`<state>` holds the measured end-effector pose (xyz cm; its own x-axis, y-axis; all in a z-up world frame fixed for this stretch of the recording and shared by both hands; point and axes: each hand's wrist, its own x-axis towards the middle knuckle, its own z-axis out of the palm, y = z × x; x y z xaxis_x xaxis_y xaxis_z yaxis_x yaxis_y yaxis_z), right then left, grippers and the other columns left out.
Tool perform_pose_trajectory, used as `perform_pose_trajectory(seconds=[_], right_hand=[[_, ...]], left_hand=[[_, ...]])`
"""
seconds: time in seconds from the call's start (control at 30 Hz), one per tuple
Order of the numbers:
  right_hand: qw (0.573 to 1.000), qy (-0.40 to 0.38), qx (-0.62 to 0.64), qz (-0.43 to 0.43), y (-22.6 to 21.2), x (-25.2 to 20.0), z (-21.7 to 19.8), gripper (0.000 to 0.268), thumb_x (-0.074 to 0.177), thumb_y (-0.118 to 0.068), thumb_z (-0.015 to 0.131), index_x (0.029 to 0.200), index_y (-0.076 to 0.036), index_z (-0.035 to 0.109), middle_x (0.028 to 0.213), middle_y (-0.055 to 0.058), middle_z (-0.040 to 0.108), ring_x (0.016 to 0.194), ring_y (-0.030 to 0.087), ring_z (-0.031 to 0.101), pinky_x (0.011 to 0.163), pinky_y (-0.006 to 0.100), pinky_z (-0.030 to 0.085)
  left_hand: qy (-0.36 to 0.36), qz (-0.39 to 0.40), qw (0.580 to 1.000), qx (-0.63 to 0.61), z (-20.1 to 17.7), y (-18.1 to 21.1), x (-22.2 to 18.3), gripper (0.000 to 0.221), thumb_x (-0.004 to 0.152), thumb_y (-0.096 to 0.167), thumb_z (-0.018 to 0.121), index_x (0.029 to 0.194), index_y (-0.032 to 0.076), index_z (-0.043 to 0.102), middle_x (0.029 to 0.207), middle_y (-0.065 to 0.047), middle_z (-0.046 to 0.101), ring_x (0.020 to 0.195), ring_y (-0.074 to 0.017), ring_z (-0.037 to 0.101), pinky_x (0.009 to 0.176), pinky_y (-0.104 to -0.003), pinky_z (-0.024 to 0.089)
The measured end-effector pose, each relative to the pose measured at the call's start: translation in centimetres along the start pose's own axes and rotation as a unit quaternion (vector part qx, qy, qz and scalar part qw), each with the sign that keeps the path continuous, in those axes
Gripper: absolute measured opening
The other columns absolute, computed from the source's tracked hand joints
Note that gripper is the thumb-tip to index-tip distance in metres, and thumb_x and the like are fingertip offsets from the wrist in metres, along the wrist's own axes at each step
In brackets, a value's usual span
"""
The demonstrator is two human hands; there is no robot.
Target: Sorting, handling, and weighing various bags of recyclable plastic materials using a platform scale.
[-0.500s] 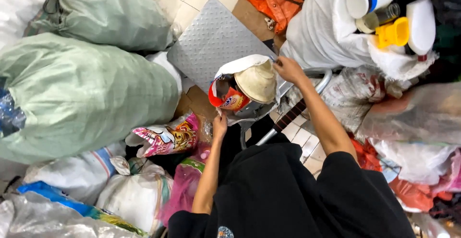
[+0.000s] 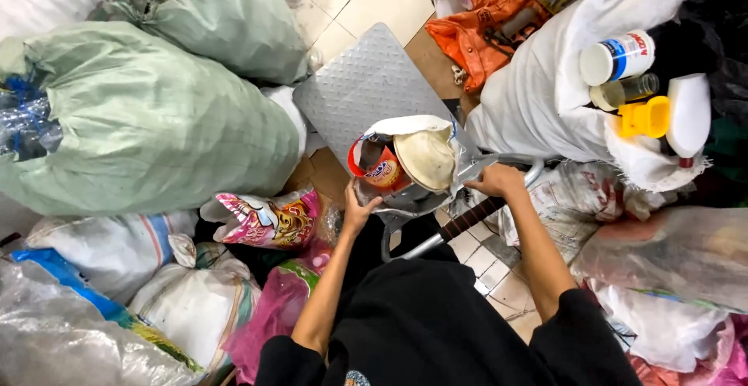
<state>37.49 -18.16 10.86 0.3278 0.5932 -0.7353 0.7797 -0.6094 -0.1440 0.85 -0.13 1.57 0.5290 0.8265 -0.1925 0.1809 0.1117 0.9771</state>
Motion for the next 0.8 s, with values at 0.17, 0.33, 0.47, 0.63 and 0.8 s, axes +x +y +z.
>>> perform_pose_trajectory(seconds=[0.17,0.33,0.47,0.63,0.8], right_hand=[[0.999,0.027,-0.018,-0.011,-1.4,-2.0,1.7,0.065,0.088,-0.075,0.054,0.098,-0.018,0.084,0.099,0.016,0.078,0.094,0.035,0.074,0.086,0.048,0.058],[0.972,0.204,0.109,-0.048,-3.8,-4.2,2.3,0.051,0.084,-0.056,0.070,0.113,-0.014,0.074,0.102,0.012,0.076,0.097,0.033,0.071,0.084,0.047,0.056],[0.929,0.316,0.171,-0.086,-5.0,-4.8,3.7,0.046,0.085,-0.042,0.073,0.121,-0.014,0.068,0.112,0.009,0.073,0.096,0.029,0.072,0.079,0.046,0.056],[0.917,0.362,0.167,-0.015,-6.0,-4.9,5.8,0.040,0.087,-0.038,0.074,0.117,-0.012,0.071,0.106,0.009,0.074,0.095,0.031,0.071,0.079,0.046,0.056],[0.884,0.432,0.178,0.024,-6.8,-6.0,7.7,0.027,0.091,-0.029,0.074,0.110,-0.011,0.073,0.101,0.010,0.074,0.094,0.032,0.071,0.081,0.046,0.057]], left_hand=[[0.026,-0.004,0.983,0.184,0.7,-0.4,-0.1,0.118,0.064,0.037,0.096,0.153,-0.001,0.028,0.149,-0.024,0.041,0.140,-0.0373,0.043,0.117,-0.045,0.038],[0.077,0.120,0.956,0.256,0.9,6.0,-2.0,0.117,0.066,0.036,0.092,0.155,0.001,0.023,0.155,-0.027,0.026,0.146,-0.0440,0.029,0.120,-0.054,0.030],[0.068,0.159,0.927,0.332,1.0,9.2,-2.5,0.111,0.064,0.035,0.091,0.152,0.007,0.029,0.160,-0.026,0.022,0.150,-0.0458,0.022,0.118,-0.063,0.022],[0.059,0.208,0.905,0.366,0.3,9.5,-3.3,0.106,0.070,0.033,0.088,0.152,0.006,0.028,0.161,-0.027,0.019,0.152,-0.0483,0.016,0.120,-0.066,0.017],[-0.024,0.327,0.886,0.329,1.9,9.3,-4.7,0.099,0.080,0.028,0.083,0.155,0.000,0.024,0.163,-0.028,0.020,0.154,-0.0499,0.016,0.127,-0.064,0.017]])
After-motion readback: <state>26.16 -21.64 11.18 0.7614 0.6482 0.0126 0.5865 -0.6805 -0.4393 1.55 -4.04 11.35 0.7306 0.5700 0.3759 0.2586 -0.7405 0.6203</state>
